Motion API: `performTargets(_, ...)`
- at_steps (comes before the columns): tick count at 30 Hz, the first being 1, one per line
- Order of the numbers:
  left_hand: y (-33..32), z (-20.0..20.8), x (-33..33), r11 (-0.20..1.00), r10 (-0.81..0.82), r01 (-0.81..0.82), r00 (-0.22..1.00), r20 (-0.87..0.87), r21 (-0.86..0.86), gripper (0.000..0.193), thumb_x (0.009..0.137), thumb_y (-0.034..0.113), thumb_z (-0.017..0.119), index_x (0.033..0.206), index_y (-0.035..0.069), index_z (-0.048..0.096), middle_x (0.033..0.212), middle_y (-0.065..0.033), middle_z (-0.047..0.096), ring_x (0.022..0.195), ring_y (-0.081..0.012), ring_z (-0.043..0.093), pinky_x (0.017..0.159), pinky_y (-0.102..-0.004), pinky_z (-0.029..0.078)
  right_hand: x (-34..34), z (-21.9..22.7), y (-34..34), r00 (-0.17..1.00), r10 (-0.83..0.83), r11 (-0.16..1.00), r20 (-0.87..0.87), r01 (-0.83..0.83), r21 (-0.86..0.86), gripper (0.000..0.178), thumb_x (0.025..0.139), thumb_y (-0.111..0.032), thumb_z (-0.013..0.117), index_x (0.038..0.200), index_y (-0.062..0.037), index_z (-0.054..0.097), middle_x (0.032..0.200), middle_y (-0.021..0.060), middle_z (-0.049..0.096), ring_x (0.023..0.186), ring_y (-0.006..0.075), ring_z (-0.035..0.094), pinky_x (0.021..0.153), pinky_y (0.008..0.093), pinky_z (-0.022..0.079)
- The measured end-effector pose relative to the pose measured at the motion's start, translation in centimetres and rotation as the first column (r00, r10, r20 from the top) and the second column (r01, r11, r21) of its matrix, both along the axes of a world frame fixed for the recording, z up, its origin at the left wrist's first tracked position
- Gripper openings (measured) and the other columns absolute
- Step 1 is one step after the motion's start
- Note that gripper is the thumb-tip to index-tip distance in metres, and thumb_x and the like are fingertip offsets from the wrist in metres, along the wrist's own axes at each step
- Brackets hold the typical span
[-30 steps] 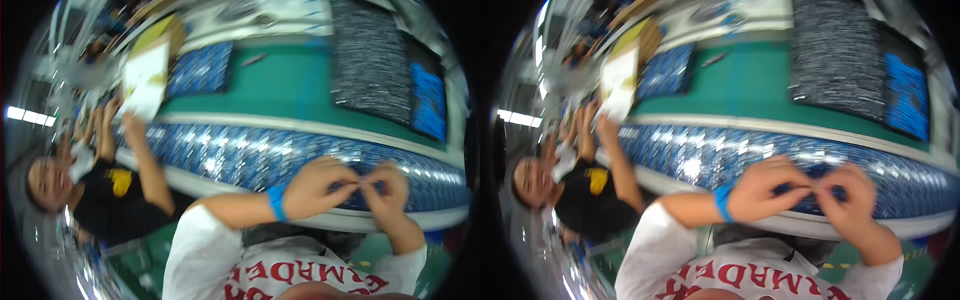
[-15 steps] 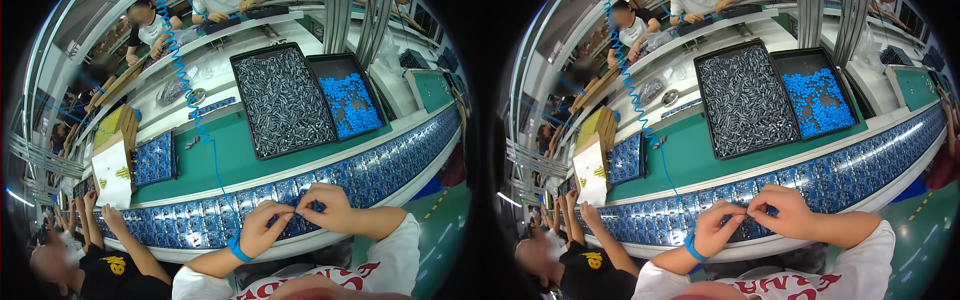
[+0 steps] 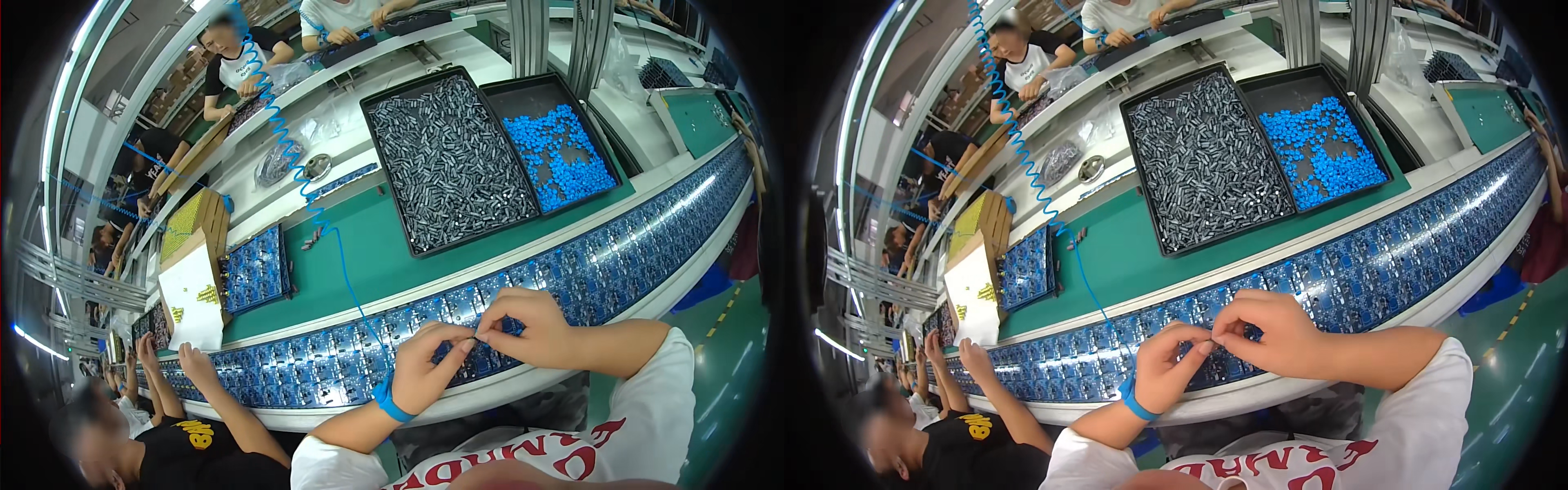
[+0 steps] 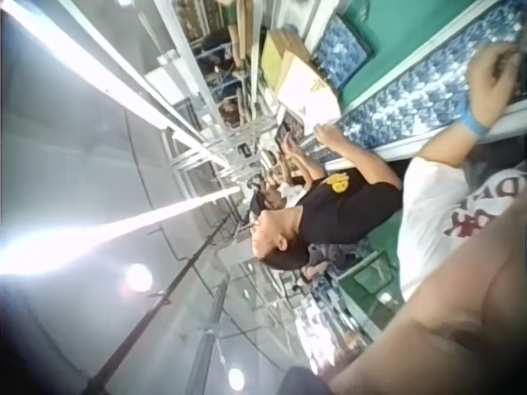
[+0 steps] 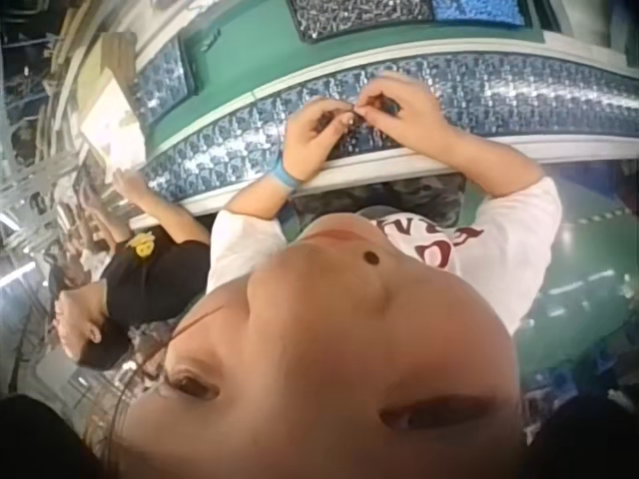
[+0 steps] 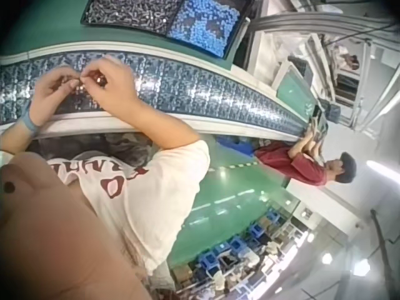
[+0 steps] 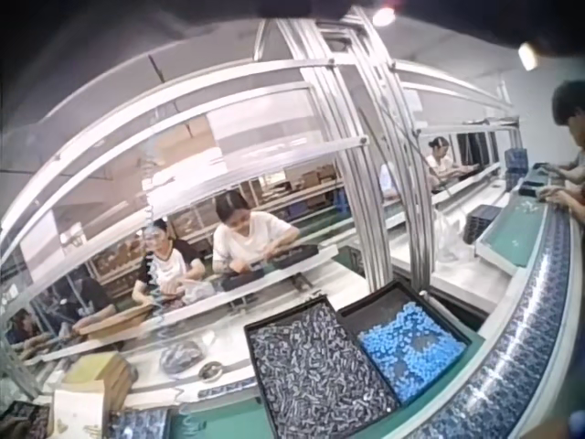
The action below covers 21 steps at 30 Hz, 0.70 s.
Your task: Assembling small electronic components onto circuit boards on a production line.
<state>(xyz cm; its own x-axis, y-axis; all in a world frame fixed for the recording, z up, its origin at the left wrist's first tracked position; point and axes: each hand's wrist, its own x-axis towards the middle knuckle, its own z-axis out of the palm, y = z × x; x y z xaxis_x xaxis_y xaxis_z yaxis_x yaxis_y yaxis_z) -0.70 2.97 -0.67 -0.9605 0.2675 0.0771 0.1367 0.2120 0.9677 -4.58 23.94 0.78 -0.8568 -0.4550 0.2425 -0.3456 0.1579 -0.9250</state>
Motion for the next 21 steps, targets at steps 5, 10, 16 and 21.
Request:
performTargets(5,-0.32,-0.79,0.21,0.998,0.016,-0.02,0.997,0.071,0.055,0.014,0.089,0.007,0.07,0.102,0.002,0.07,0.087,-0.0102,0.068,0.08,-0.0217,0.064,0.073,-0.0317,0.049,0.12,-0.2,-0.13,1.0,0.006,1.0,-0.029,-0.006,-0.001,0.012,0.077,-0.002,0.074,0.086,-0.0067,0.069,0.081,0.0062,0.067,0.072,0.0196,0.066,0.063,0.0301,0.051)
performTargets(10,-0.21,-0.43,-0.04,0.997,0.044,-0.046,0.998,0.035,0.061,0.014,0.089,0.008,0.07,0.102,0.002,0.07,0.088,-0.0103,0.068,0.082,-0.022,0.065,0.074,-0.0316,0.049,0.11,-0.2,-0.17,0.999,0.006,1.0,-0.05,-0.007,-0.02,0.011,0.077,-0.002,0.074,0.086,-0.0067,0.069,0.081,0.0062,0.067,0.072,0.0189,0.065,0.063,0.0294,0.051)
performTargets(16,-0.38,-0.09,0.14,1.0,-0.025,0.025,0.997,0.074,0.003,0.014,0.092,0.0,0.065,0.106,-0.002,0.068,0.098,-0.0099,0.065,0.091,-0.0155,0.062,0.082,-0.0273,0.047,0.13,-0.18,-0.14,0.999,-0.007,1.0,-0.051,0.008,0.023,0.011,0.077,-0.002,0.074,0.085,-0.0067,0.069,0.081,0.0058,0.067,0.072,0.0184,0.065,0.062,0.0292,0.051)
performTargets(21,-0.19,-0.51,-0.07,0.999,0.016,-0.017,0.999,0.033,0.028,0.013,0.088,0.007,0.07,0.1,0.003,0.07,0.088,-0.0106,0.068,0.08,-0.0218,0.064,0.073,-0.0311,0.049,0.04,-0.32,-0.18,0.998,-0.017,0.999,-0.066,0.019,0.034,0.01,0.077,-0.002,0.074,0.085,-0.0065,0.069,0.08,0.0056,0.066,0.072,0.0179,0.065,0.061,0.0289,0.05)
